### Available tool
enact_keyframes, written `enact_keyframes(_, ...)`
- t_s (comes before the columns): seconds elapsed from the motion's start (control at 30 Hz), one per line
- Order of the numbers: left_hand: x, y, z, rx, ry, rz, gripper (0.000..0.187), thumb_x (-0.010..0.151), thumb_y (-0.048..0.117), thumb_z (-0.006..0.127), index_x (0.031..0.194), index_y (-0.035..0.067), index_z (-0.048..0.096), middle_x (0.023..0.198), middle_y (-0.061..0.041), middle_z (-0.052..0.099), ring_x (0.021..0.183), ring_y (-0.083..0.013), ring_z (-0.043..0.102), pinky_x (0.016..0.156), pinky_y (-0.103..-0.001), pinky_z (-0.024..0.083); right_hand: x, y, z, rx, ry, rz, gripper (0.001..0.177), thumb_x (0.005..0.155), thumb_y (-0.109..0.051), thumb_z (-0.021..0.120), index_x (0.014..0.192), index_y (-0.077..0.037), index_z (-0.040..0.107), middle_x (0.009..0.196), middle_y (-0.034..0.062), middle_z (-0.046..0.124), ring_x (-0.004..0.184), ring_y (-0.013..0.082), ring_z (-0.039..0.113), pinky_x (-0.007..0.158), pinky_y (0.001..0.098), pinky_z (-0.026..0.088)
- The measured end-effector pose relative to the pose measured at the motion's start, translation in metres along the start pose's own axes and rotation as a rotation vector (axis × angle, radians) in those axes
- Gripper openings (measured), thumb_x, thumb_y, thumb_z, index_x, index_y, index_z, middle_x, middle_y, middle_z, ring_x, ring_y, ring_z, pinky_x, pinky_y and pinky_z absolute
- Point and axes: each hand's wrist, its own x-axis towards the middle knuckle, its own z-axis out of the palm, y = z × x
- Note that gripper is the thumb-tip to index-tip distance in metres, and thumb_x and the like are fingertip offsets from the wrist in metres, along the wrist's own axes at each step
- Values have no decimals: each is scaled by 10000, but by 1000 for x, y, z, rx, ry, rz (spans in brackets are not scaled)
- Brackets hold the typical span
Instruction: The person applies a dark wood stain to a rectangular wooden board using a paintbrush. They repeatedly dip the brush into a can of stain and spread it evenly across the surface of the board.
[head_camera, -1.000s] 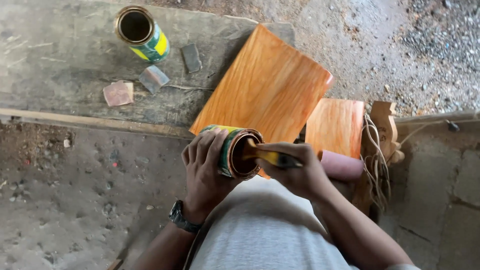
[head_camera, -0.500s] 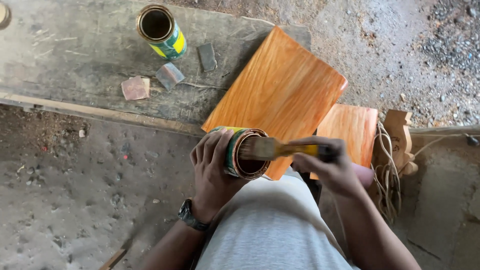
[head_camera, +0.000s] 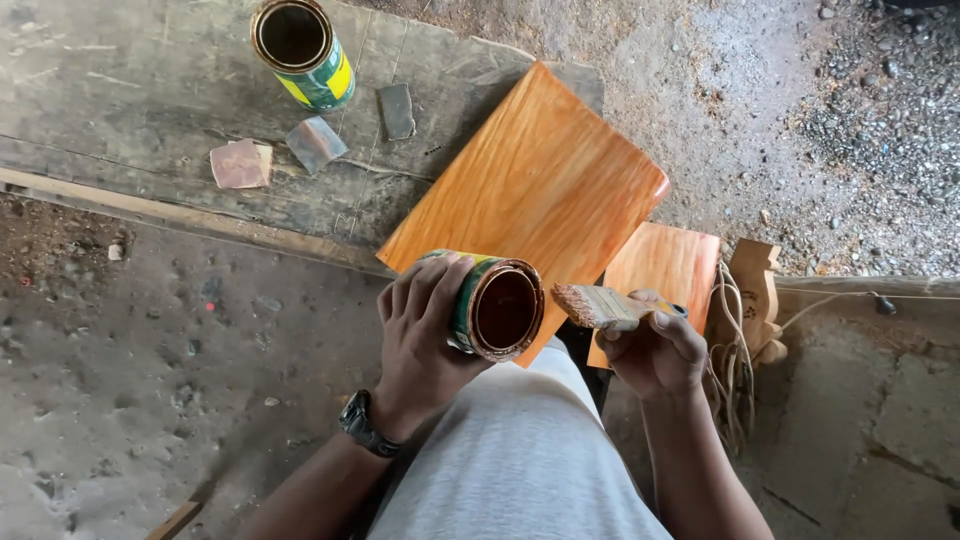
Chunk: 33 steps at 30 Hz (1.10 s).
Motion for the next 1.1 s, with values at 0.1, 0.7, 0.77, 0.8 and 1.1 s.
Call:
enact_keyframes(0.1,2,6,6,1,-35,-11,1182,655,535,1158,1697,174,734,1588,-83,764,1490,-392,690,1226,-553,470,6,-6,-8,34,-38,-7,426,1029,-209,778,1378,34,750,1050,318,831,886,437,838,803,545,660)
enact_keyframes(0.7,10,22,46,50,-102,-12,1119,638,555,1185,1568,85,777,1485,-141,795,1407,-408,767,1264,-543,526,11,-77,-57,-43,148,-86,390,1133,-244,737,1445,-11,728,847,213,864,858,353,909,796,473,722)
enact_keyframes(0.77,13,24,52,20,-85,33,1056,692,571,1177,1526,66,771,1436,-143,797,1359,-400,788,1235,-523,552,2,-88,-36,-244,100,-186,365,1131,-99,787,1385,152,712,710,281,827,857,452,940,801,532,762)
enact_keyframes(0.8,11,23,54,30,-98,36,1056,692,571,1177,1526,66,771,1436,-143,797,1359,-400,788,1235,-523,552,1,-92,-10,-228,105,-184,365,1131,-99,787,1385,152,712,710,281,827,857,452,940,801,532,762)
enact_keyframes(1.1,7,21,58,120,39,208,1049,740,532,1207,1524,-1,759,1466,-243,772,1342,-495,786,1230,-589,605,-11,-121,137,-1065,-33,-353,283,834,-125,1073,1075,-29,960,714,116,862,629,186,852,647,288,697)
